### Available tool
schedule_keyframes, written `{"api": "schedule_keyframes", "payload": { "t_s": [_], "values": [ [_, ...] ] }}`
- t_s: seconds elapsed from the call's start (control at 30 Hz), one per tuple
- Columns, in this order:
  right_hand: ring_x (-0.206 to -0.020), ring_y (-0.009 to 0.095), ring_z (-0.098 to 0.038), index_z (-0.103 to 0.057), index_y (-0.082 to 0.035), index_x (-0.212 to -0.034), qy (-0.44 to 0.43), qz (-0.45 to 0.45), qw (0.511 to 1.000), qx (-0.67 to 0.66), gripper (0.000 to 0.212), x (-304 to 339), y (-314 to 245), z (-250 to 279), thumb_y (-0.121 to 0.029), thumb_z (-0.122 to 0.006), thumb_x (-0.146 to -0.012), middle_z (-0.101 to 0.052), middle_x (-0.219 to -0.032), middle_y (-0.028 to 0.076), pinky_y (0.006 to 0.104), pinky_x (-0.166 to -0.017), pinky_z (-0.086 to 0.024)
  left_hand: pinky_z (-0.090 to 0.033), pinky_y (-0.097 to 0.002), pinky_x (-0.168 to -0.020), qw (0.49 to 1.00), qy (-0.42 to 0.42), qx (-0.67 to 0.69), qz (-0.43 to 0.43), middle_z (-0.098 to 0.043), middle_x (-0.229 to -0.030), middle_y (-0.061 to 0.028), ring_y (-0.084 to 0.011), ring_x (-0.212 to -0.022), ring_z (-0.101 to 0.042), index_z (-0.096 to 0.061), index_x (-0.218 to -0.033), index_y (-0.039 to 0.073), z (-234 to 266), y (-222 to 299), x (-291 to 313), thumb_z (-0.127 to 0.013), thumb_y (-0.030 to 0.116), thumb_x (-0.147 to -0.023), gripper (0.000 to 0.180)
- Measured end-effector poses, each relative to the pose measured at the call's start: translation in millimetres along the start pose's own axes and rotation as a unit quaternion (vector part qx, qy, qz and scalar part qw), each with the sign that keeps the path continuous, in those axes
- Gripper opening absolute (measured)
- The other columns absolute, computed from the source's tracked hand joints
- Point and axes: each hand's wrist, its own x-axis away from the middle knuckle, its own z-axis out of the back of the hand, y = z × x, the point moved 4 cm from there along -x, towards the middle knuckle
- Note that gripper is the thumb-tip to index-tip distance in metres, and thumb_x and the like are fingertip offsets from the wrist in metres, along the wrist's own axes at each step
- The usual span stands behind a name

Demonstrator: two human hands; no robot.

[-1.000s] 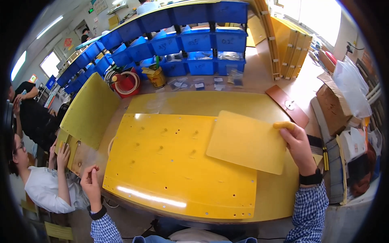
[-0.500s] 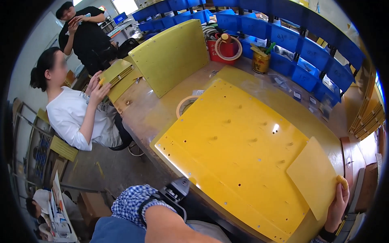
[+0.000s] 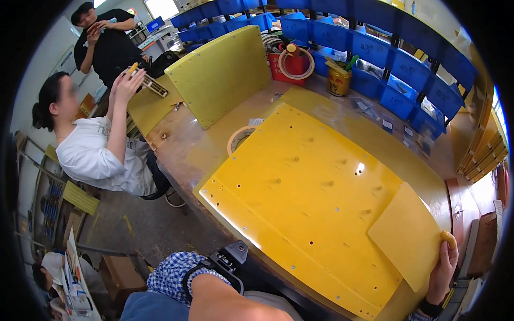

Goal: The person picks up a small bag of pins and removes a pin to insert it into a hole in a yellow board. They repeat this process, placing pins into different holes on the board one at a time by hand.

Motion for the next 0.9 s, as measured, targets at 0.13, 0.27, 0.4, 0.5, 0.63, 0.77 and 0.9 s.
{"api": "schedule_keyframes", "payload": {
  "t_s": [0.13,0.27,0.4,0.5,0.63,0.77,0.9],
  "values": [
    [-0.098,0.012,-0.060,-0.057,0.000,-0.116,0.003,-0.001,1.000,-0.006,0.024,1,-2,-3,-0.011,-0.051,-0.096,-0.063,-0.110,0.007,0.0227,-0.087,-0.048,-0.048,-0.0318,-0.074,0.953,0.080,0.117,-0.267,-0.063,-0.097,-0.0147,-0.0245,-0.085,-0.062,-0.067,-0.096,-0.003,0,4,4,-0.062,0.007,-0.087,0.015],
    [-0.098,0.012,-0.060,-0.057,-0.001,-0.116,-0.001,-0.006,1.000,-0.008,0.024,2,0,-4,-0.012,-0.051,-0.096,-0.063,-0.110,0.007,0.0221,-0.086,-0.047,-0.048,-0.0318,-0.073,0.999,0.008,-0.028,0.022,-0.063,-0.097,-0.0137,-0.0239,-0.087,-0.062,-0.066,-0.097,-0.002,-2,3,-2,-0.063,0.007,-0.087,0.015],
    [-0.098,0.011,-0.060,-0.057,-0.001,-0.116,-0.004,0.004,1.000,-0.004,0.024,1,-1,-8,-0.012,-0.052,-0.095,-0.063,-0.109,0.006,0.0217,-0.086,-0.047,-0.048,-0.0316,-0.073,1.000,0.000,-0.002,-0.008,-0.063,-0.097,-0.0138,-0.0241,-0.088,-0.061,-0.066,-0.101,-0.003,-1,-4,-2,-0.063,0.006,-0.087,0.017],
    [-0.098,0.011,-0.060,-0.057,-0.001,-0.116,-0.012,-0.001,1.000,-0.005,0.023,2,-3,-10,-0.011,-0.051,-0.096,-0.063,-0.110,0.006,0.0217,-0.087,-0.047,-0.048,-0.0318,-0.072,0.946,0.075,0.096,-0.300,-0.063,-0.096,-0.0140,-0.0243,-0.086,-0.062,-0.067,-0.097,-0.003,0,-14,-1,-0.063,0.006,-0.086,0.014],
    [-0.100,0.012,-0.060,-0.057,-0.001,-0.117,0.011,0.001,1.000,-0.008,0.024,4,-2,-5,-0.009,-0.050,-0.096,-0.062,-0.111,0.006,0.0224,-0.088,-0.046,-0.048,-0.0315,-0.072,0.998,0.002,-0.048,0.040,-0.063,-0.096,-0.0134,-0.0237,-0.086,-0.062,-0.067,-0.095,-0.002,-3,7,-9,-0.063,0.006,-0.086,0.012],
    [-0.101,0.012,-0.059,-0.057,-0.001,-0.117,0.000,0.003,1.000,-0.011,0.024,4,-1,-4,-0.009,-0.050,-0.096,-0.062,-0.111,0.006,0.0228,-0.090,-0.046,-0.048,-0.0320,-0.073,1.000,-0.008,-0.020,0.006,-0.063,-0.097,-0.0141,-0.0249,-0.088,-0.061,-0.066,-0.101,-0.002,0,-5,-8,-0.063,0.007,-0.087,0.017],
    [-0.100,0.012,-0.059,-0.057,-0.001,-0.116,-0.009,-0.003,1.000,-0.015,0.023,2,0,-10,-0.008,-0.051,-0.095,-0.062,-0.112,0.006,0.0229,-0.090,-0.046,-0.048,-0.0327,-0.073,0.999,0.017,-0.042,0.029,-0.063,-0.097,-0.0153,-0.0260,-0.086,-0.062,-0.066,-0.106,-0.002,-3,7,-8,-0.061,0.005,-0.087,0.021]
  ]
}}
